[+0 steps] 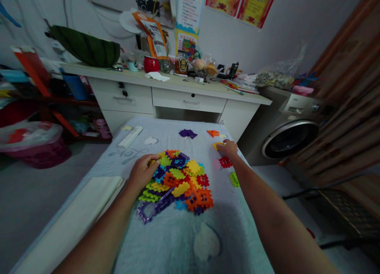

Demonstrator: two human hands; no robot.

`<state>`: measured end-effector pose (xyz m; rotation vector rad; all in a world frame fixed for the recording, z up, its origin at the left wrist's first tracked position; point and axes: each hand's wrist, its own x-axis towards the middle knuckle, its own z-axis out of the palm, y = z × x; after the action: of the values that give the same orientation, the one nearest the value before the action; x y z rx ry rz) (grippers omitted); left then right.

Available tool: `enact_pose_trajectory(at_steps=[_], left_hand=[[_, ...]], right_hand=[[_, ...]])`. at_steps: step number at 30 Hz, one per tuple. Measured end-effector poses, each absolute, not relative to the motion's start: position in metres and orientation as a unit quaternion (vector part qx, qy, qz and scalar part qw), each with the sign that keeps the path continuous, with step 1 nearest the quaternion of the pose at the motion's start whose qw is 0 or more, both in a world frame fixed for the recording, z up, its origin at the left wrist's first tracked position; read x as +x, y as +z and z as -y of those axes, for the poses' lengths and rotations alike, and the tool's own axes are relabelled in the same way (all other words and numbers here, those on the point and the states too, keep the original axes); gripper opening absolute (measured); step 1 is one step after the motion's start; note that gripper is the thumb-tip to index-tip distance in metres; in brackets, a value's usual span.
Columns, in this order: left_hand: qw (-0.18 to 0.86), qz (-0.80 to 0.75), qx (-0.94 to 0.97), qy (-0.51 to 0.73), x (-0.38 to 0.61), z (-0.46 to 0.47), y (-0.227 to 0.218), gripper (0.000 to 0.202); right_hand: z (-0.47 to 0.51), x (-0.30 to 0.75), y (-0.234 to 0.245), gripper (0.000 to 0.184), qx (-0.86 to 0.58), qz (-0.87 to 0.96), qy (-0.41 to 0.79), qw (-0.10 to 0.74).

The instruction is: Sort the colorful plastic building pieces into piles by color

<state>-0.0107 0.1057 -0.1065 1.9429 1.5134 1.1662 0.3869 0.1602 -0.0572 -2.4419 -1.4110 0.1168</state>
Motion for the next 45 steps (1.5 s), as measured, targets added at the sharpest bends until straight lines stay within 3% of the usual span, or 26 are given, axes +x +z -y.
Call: enact_pose_trajectory(at_steps=[8, 29, 37, 39, 43, 45], left_hand=[[0.202, -0.543, 0.696, 0.424, -0.011, -0.105, -0.107, 0.036], [0.203, -0.54, 0.7, 0.421, -0.012, -0.106, -0.109, 0.036], [0.199, -0.54, 0.697, 0.429, -0.012, -0.106, -0.108, 0.036], [0.196, -0.544, 0.696, 0.426, -0.011, -0.106, -0.107, 0.036], [0.195, -0.549, 0.695, 0.422, -0.01, -0.105, -0.105, 0.036], [0.194, -0.549, 0.696, 0.421, -0.01, -0.106, -0.106, 0.036]], right_hand=[[-0.154, 0.36, -0.061, 0.047, -0.831, 0.55, -0.033, 0.078], [-0.166, 0.373, -0.059, 0.04, -0.838, 0.54, -0.011, 0.081], [-0.142, 0.392, -0.032, 0.037, -0.796, 0.597, 0.032, 0.101], [-0.124, 0.396, -0.027, 0.042, -0.775, 0.627, 0.05, 0.064], [-0.083, 0.395, -0.032, 0.073, -0.767, 0.64, 0.047, -0.013], [-0.069, 0.391, -0.04, 0.074, -0.772, 0.634, 0.038, -0.023]])
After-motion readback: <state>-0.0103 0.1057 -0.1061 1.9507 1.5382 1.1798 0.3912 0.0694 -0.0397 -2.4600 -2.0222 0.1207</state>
